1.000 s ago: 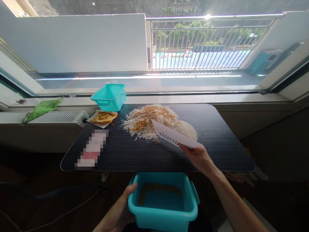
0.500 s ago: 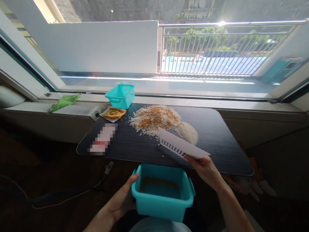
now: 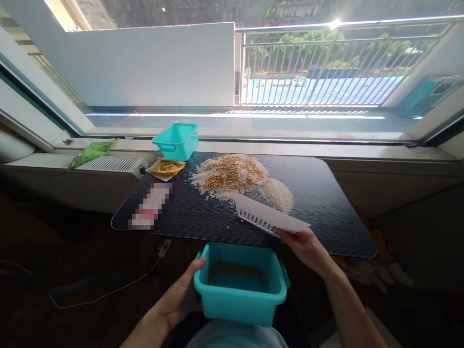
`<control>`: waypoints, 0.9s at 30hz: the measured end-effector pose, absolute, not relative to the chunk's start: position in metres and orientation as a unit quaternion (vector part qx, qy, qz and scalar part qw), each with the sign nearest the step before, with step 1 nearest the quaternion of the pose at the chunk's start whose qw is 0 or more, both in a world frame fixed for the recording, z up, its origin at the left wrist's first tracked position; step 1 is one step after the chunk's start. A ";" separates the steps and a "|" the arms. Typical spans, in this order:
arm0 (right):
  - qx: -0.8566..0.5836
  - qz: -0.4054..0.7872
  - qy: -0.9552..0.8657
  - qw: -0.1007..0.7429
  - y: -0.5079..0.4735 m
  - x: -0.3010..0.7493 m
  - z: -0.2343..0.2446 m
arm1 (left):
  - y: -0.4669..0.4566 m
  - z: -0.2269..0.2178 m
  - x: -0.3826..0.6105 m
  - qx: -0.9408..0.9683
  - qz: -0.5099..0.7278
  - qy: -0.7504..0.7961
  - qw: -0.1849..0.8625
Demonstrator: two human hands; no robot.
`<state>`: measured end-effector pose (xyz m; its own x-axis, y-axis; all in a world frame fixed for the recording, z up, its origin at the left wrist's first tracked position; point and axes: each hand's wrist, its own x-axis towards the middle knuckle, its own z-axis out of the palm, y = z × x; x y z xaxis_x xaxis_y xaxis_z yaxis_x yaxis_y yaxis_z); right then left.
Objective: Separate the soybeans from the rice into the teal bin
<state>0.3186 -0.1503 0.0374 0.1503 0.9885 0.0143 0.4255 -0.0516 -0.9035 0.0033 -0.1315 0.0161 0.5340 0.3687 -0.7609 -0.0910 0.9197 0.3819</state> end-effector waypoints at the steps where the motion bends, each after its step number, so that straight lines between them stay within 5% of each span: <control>1: -0.626 0.366 -0.562 0.399 -0.150 0.318 0.038 | -0.132 0.017 0.003 0.148 0.132 0.467 0.862; 14: -0.574 0.407 -0.634 0.321 -0.141 0.285 0.051 | -0.129 0.018 -0.021 0.138 0.148 0.470 0.859; 21: -0.686 0.253 -0.548 0.407 -0.114 0.319 0.045 | -0.124 0.022 -0.015 0.133 0.137 0.489 0.851; 27: -0.703 0.237 -0.559 0.370 -0.087 0.335 0.038 | -0.124 0.019 -0.013 0.126 0.138 0.493 0.850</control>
<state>0.3352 -0.0875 0.0377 0.2621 0.9617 0.0808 0.6101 -0.1002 -0.7859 -0.0125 -0.1235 0.0193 0.4758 0.3593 -0.8028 -0.1106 0.9299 0.3507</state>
